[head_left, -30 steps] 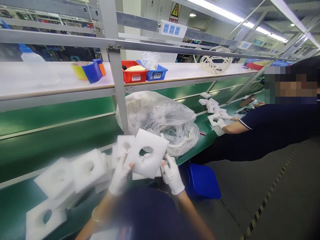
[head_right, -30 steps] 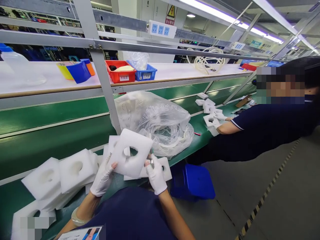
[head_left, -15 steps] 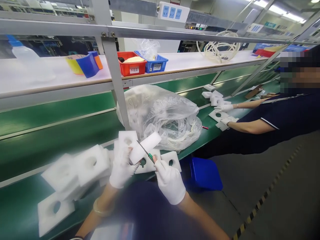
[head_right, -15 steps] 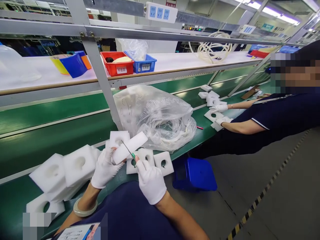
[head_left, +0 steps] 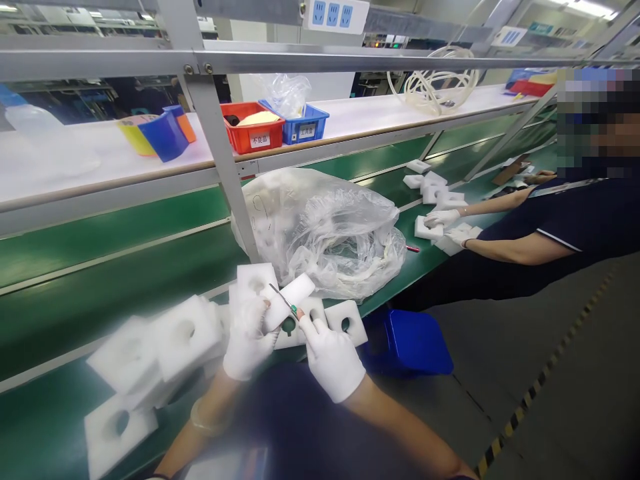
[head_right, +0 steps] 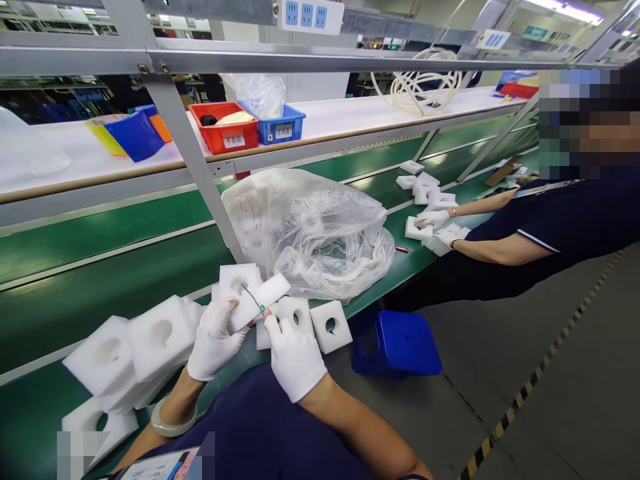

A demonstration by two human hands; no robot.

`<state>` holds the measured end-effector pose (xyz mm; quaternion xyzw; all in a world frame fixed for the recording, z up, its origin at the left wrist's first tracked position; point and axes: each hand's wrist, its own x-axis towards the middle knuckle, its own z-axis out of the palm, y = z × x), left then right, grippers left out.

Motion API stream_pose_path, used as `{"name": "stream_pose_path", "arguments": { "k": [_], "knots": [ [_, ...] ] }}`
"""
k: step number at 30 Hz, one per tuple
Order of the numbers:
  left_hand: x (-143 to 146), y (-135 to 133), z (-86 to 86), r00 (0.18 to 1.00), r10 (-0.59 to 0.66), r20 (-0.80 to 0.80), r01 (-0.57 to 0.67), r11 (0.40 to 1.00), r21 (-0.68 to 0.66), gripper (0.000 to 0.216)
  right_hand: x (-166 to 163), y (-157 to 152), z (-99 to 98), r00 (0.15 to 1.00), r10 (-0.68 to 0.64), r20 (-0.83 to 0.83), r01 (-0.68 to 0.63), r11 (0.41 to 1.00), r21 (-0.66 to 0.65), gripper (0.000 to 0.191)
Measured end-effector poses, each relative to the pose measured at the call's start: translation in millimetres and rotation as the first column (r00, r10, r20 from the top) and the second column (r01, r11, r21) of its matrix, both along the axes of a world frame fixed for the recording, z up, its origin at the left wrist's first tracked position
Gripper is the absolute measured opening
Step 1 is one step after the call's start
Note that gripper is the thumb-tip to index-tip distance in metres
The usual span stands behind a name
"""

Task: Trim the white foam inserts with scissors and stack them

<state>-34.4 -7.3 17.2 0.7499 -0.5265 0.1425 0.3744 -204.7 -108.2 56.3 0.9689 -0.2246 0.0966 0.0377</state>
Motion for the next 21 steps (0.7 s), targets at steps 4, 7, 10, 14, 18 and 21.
{"name": "stream_pose_path", "arguments": {
  "k": [4,7,10,14,18,21],
  "knots": [
    [3,-2,0.1,0.99,0.088,-0.113,-0.083,0.996,0.043,0.038,1,-3,2.4,0.999,0.033,0.013,-0.034,0.998,0.056,0.05],
    [5,-3,0.4,0.98,0.119,-0.163,-0.12,0.993,0.004,0.037,1,-3,2.5,1.0,0.023,0.011,-0.023,0.998,0.055,0.051],
    [7,-3,-0.2,0.984,0.076,-0.16,-0.081,0.996,-0.023,0.037,4,-3,-1.1,0.999,0.013,0.036,-0.015,0.999,0.048,0.049],
    [11,-2,0.0,0.974,0.142,-0.175,-0.146,0.989,-0.01,0.036,6,-2,-4.9,0.999,0.027,0.047,-0.032,0.995,0.098,0.047],
    [9,-3,1.7,0.963,0.131,-0.236,-0.147,0.988,-0.051,0.036,8,-1,-5.9,0.997,0.026,0.069,-0.031,0.998,0.06,0.046],
    [7,-3,0.2,0.964,0.108,-0.243,-0.127,0.99,-0.064,0.035,9,-1,-8.4,0.995,0.04,0.093,-0.047,0.996,0.076,0.046]
  ]
}}
